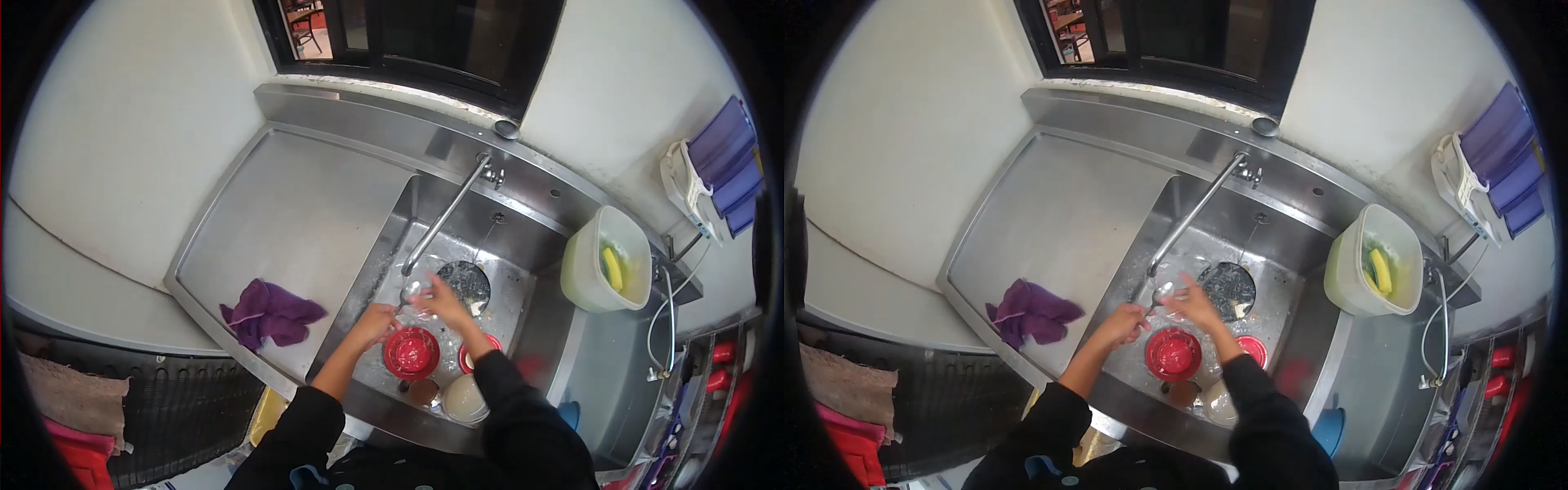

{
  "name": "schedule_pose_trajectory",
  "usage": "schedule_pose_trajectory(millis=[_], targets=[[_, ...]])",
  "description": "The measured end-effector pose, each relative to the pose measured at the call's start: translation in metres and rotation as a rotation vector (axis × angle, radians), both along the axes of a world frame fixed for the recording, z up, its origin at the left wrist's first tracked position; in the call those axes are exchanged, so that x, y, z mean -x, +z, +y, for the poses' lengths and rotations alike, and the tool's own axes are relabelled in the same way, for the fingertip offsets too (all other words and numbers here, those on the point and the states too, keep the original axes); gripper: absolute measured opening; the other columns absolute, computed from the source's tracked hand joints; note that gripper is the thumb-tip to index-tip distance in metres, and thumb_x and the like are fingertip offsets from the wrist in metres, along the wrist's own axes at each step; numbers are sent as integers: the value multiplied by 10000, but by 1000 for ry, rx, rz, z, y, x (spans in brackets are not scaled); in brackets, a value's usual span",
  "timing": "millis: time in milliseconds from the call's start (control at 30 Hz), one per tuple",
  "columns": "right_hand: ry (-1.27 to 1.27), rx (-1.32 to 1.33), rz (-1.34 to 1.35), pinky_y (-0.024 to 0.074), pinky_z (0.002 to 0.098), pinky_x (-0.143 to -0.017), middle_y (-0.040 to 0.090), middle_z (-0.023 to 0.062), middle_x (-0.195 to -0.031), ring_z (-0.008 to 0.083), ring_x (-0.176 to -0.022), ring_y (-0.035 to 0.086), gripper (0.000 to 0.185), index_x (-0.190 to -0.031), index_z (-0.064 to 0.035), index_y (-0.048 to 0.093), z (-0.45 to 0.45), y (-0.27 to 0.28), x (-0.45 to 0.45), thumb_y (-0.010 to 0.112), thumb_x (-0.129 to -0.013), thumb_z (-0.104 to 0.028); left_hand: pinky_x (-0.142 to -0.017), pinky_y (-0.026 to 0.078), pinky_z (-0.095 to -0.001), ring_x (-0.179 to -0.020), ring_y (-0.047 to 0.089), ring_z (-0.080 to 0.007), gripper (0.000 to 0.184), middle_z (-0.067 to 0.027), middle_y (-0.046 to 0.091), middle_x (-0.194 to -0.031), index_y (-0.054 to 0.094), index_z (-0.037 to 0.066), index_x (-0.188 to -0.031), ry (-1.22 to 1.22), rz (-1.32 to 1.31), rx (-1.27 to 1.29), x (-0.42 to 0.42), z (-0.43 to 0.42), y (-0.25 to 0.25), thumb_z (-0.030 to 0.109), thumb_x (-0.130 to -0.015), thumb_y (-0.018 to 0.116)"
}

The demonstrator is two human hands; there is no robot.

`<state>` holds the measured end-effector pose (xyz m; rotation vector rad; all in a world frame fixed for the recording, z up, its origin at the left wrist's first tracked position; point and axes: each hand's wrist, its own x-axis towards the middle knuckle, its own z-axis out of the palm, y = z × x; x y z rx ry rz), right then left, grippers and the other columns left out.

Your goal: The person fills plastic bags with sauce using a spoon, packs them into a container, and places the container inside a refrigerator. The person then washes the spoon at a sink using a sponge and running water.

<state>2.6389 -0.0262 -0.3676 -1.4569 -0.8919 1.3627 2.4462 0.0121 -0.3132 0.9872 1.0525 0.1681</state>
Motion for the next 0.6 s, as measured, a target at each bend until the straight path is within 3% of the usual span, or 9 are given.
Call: schedule_pose_trajectory(millis=[33,100,167,200,233,333,400,467,600], targets=[[15,-28,145,489,256,-498,610,88,-825,166,-642,611,661,-1293,10,359,7,-11,18,725,-774,-172,-335,241,-226,-402,361,-64,251,-75,551,-703,557,7,-1038,-9,2,-4,4,0,-8,43,-842,404],[20,-55,295,487,258,-473,612,78,-795,165,-593,606,593,-1259,14,406,23,-30,40,715,-784,-163,-357,287,-243,-408,400,-78,250,-44,552,-652,597,33,-1026,-169,330,-399,23,0,-31,96,-873,410],[5,-76,348,462,261,-408,611,81,-750,158,-510,596,382,-1140,26,517,35,-37,52,663,-831,-145,-376,321,-251,-411,427,-86,236,-31,546,-606,608,50,-993,-88,268,-367,38,-6,-30,113,-876,414],[-5,-69,351,462,261,-408,611,81,-750,158,-510,596,382,-1140,26,517,36,-38,53,663,-831,-145,-395,355,-260,-414,453,-94,227,-17,540,-560,620,67,-960,7,204,-338,42,-10,-29,130,-878,417],[19,-28,232,459,264,-398,614,83,-729,156,-501,601,290,-1074,25,556,38,-33,54,635,-852,-143,-391,331,-253,-435,433,-85,251,-20,540,-634,628,40,-937,-19,230,-340,42,-13,-26,202,-915,438],[111,8,-4,484,265,-427,628,80,-713,154,-532,628,174,-968,26,613,41,-2,45,565,-893,-123,-418,350,-246,-477,455,-82,273,-5,516,-620,611,42,-875,4,213,-423,24,-5,-44,249,-932,442],[290,-228,-140,509,267,-471,640,103,-721,165,-543,634,147,-921,34,629,38,7,35,576,-872,-94,-453,368,-239,-507,461,-77,300,7,504,-611,584,49,-825,121,46,-427,7,8,-58,284,-949,445],[264,-241,-262,515,269,-487,645,112,-723,169,-554,638,136,-908,38,636,35,25,25,584,-856,-76,-464,386,-241,-513,486,-86,272,-11,531,-606,570,43,-822,160,-117,-415,-9,14,-64,242,-954,441],[112,-473,-514,513,282,-516,652,130,-713,168,-573,641,122,-904,32,654,45,37,-8,603,-818,-38,-458,386,-251,-503,475,-90,285,-12,515,-589,572,38,-817,88,-132,-518,-17,8,-65,247,-959,440]])
